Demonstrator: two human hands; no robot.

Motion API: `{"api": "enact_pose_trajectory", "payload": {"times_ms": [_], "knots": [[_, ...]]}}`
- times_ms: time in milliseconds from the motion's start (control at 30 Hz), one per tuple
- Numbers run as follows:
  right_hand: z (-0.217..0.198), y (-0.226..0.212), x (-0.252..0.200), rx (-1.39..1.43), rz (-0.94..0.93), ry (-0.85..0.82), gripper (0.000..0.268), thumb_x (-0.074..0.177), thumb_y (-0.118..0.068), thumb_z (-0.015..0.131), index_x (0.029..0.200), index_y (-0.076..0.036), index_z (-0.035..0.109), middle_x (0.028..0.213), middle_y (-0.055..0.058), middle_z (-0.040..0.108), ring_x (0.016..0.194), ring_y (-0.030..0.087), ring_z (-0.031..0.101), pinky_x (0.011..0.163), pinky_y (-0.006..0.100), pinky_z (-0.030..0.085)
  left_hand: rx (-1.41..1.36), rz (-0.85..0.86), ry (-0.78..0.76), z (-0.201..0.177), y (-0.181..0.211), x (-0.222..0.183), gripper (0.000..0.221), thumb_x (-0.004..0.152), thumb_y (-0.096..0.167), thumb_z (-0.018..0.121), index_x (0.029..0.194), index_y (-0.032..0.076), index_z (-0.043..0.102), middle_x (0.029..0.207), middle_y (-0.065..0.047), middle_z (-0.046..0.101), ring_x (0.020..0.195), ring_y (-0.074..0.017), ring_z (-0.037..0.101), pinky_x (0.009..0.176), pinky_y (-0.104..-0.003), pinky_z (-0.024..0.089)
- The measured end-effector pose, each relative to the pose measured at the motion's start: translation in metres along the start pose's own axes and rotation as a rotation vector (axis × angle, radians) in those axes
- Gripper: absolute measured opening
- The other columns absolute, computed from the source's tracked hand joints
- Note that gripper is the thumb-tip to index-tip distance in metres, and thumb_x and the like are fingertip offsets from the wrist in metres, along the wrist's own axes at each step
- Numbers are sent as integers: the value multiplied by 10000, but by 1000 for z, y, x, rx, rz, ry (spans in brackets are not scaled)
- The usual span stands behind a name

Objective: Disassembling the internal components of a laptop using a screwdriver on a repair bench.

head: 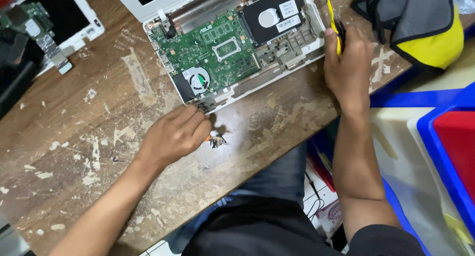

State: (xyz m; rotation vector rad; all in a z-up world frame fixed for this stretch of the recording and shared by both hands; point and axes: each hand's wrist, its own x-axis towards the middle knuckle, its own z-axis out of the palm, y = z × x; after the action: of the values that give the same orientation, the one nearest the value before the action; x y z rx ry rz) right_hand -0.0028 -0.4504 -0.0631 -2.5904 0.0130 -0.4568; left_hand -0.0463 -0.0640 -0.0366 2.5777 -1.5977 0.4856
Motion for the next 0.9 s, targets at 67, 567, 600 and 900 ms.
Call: {"api": "enact_pose_trajectory", "payload": {"times_ms": [67, 567, 600, 900], "knots": [[-1, -11, -5, 1, -16, -26, 391, 1218, -155, 575, 890, 51, 523, 836, 191, 539, 745, 300, 492, 617, 447, 350, -26, -26, -6, -10, 5, -10, 253, 973, -67, 702, 839, 106, 577, 772, -43, 635, 709, -158, 607, 656, -282, 629], [14, -87, -35, 124, -139, -160, 321, 1160, -77, 642, 900, 102, 586, 754, 269, 530, 727, 470, 589, 662, 456, 455, 8, -148, 219, -43, 52, -105, 252, 996, 1, 608, 764, 83, 555, 698, -78, 526, 681, -255, 610, 668, -328, 549], [15, -92, -36, 137, -150, -171, 311, 1155, -68, 643, 900, 102, 592, 756, 269, 537, 731, 465, 596, 657, 449, 452, 26, -156, 211, -49, 54, -109, 263, 989, -13, 601, 752, 89, 549, 695, -75, 527, 678, -253, 607, 673, -329, 548], [33, -130, -47, 192, -220, -298, 284, 1106, -137, 669, 901, 58, 643, 747, 230, 563, 751, 451, 637, 648, 441, 475, 51, -275, 110, -57, 65, -189, 273, 1039, 89, 493, 774, 84, 555, 694, -81, 515, 683, -272, 593, 680, -360, 551]]}}
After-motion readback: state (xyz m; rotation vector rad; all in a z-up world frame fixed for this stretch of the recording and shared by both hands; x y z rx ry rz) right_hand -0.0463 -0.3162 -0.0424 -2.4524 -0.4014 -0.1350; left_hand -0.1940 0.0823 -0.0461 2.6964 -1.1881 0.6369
